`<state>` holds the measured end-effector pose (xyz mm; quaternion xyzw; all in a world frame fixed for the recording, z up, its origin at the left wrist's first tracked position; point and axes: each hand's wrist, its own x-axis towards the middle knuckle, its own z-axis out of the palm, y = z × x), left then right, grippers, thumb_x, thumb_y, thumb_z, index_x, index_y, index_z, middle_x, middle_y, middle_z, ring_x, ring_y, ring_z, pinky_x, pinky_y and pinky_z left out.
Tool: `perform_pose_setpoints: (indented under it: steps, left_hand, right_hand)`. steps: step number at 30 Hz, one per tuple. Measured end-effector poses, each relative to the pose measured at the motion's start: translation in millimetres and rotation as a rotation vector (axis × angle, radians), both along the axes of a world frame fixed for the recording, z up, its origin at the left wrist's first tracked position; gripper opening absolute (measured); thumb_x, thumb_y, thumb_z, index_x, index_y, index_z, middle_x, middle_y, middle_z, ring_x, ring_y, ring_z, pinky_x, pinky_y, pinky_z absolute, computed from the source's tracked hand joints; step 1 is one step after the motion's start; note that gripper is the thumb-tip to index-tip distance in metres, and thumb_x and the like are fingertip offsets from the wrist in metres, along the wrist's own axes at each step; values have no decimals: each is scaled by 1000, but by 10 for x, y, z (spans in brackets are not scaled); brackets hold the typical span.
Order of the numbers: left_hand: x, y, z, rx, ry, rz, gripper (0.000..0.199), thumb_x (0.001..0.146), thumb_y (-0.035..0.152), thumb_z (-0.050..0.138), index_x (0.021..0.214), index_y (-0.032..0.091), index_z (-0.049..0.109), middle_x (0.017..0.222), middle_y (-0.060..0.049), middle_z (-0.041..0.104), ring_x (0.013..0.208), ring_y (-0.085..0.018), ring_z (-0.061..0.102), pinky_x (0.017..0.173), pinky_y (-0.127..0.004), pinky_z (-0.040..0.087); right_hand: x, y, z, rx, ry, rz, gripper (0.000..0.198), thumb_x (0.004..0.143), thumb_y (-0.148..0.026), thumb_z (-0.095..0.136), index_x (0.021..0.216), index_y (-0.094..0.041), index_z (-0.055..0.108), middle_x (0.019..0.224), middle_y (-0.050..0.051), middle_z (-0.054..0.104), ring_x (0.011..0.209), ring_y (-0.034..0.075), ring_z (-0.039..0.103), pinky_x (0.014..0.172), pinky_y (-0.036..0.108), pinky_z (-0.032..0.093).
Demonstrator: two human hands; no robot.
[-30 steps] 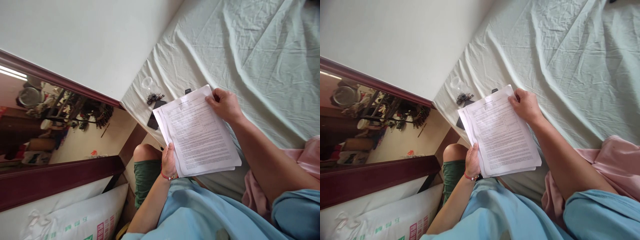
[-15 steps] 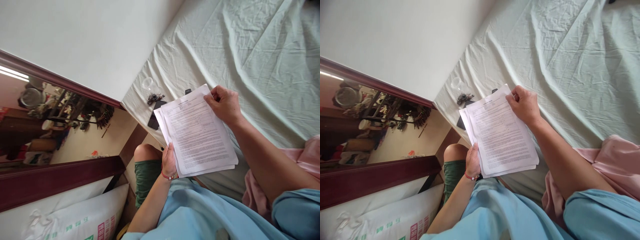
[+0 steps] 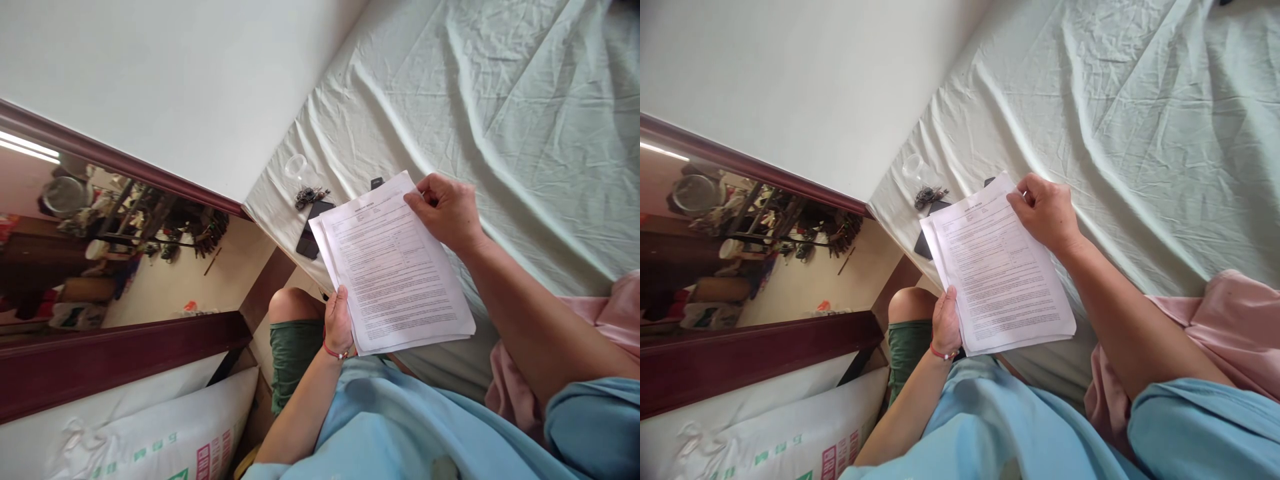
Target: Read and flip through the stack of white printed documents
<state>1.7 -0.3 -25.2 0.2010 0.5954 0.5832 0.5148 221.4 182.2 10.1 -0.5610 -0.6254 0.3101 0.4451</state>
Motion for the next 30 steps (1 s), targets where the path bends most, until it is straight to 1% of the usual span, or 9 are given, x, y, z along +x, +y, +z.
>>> perform_pose_setpoints:
  steps: [3,8,15,21,25,27,30]
  left_hand:
    - [-3,-2,-7,-7,6,11,55,80,59,86,112,14,80,114,-14,83,117,-32,76,111,-46,55]
    - [-6,-11,-17,-16,14,24,56,80,60,85,111,14,80,111,-14,83,118,-33,76,110,-46,56]
    - [-3,-13,-13,-10,32,27,53,79,60,86,106,15,81,109,-13,83,112,-31,78,107,-45,58]
    - [2,-12,-6,-5,30,14,53,80,59,85,109,14,81,110,-14,83,118,-33,75,109,-46,56]
    - [4,-10,0,0,46,15,53,81,59,85,110,15,80,113,-14,83,118,-33,75,109,-46,56]
    - [3,-11,1,0,50,12,54,81,59,85,110,15,80,113,-14,83,118,-33,75,109,-46,56]
    - [3,-14,-5,-10,62,14,54,82,59,84,112,15,80,111,-13,83,119,-34,75,109,-46,56]
  right_hand:
    - [-11,-13,19,-23,-17,-2,17,87,-36,63,75,-25,57,63,-1,55,61,17,50,63,34,40]
    - [-44,-28,8,-22,-21,-3,18,86,-33,62,73,-25,52,63,-1,56,60,16,49,63,34,41]
    - [-62,-37,4,-41,-27,15,17,85,-28,60,72,-25,49,63,-1,56,59,15,48,62,33,40]
    - [-67,-48,16,-51,-35,25,17,84,-27,60,72,-25,48,62,-1,56,59,15,47,61,32,39]
    - [-60,-33,0,-43,-31,40,16,84,-28,60,72,-25,49,63,-2,55,59,15,47,63,33,40]
    - [-49,-10,-21,-54,-55,58,16,84,-28,61,73,-24,50,64,-1,57,60,15,48,63,33,39]
    - [-30,34,-72,-101,-157,62,14,84,-30,62,74,-24,53,69,2,62,64,18,51,62,33,37]
